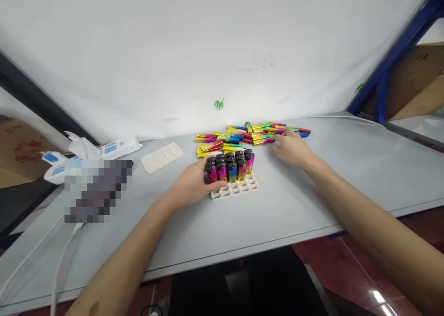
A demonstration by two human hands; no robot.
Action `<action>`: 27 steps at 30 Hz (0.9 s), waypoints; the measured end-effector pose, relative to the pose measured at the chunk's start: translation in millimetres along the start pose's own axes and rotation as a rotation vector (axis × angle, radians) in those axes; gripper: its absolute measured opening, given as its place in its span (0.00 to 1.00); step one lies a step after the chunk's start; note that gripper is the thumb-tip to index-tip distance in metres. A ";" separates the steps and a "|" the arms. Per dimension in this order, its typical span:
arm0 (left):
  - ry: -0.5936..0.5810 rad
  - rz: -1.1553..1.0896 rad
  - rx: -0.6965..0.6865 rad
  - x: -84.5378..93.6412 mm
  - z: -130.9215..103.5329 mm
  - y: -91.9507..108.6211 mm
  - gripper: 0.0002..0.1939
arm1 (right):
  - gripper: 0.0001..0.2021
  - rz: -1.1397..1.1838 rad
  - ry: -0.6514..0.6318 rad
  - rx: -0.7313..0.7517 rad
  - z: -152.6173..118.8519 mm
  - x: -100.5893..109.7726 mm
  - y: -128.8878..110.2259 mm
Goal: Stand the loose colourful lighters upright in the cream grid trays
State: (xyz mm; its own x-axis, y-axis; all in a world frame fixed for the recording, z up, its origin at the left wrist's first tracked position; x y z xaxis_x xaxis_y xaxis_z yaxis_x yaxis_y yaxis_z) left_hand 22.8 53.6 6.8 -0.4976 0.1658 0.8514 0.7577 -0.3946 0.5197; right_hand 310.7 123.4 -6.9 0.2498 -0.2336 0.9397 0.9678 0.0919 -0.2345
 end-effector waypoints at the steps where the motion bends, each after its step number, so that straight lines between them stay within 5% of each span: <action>1: 0.001 0.001 -0.004 -0.1 0.0 -0.2 0.30 | 0.19 -0.024 -0.037 -0.015 0.8 -3.8 3.2; 7: 0.006 -0.006 -0.014 -0.4 0.1 0.5 0.30 | 0.23 -0.057 -0.024 -0.057 -0.2 -3.1 6.2; 13: 0.008 -0.009 0.013 -0.7 -0.4 0.9 0.29 | 0.10 -0.007 -0.124 -0.032 2.1 -0.9 5.5; 17: 0.007 -0.002 0.011 -0.5 -0.3 0.7 0.29 | 0.10 0.397 0.015 -0.073 -1.2 18.4 -1.9; 22: 0.002 0.003 -0.001 -0.1 -0.3 1.8 0.29 | 0.12 1.080 -0.078 -0.070 -8.9 15.3 -22.8; 27: 0.011 -0.012 -0.007 0.2 -0.5 2.2 0.31 | 0.14 1.146 -0.229 -0.094 -15.5 -5.1 -40.4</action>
State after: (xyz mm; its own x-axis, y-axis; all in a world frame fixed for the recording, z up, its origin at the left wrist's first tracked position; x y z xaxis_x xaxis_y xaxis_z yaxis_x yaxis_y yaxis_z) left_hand 24.2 52.3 8.1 -0.5115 0.1608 0.8441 0.7487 -0.3987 0.5296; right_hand 270.8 105.8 -6.2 0.9749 0.1204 0.1874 0.1811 0.0614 -0.9816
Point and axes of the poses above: each hand's wrist, its own z-axis towards the middle knuckle, its own x-axis out of the back of the hand, y = z × x, the point moved 6 cm from there along z, towards the middle knuckle, and after that the axes turned 2 degrees about -y, right-handed, at the moved point
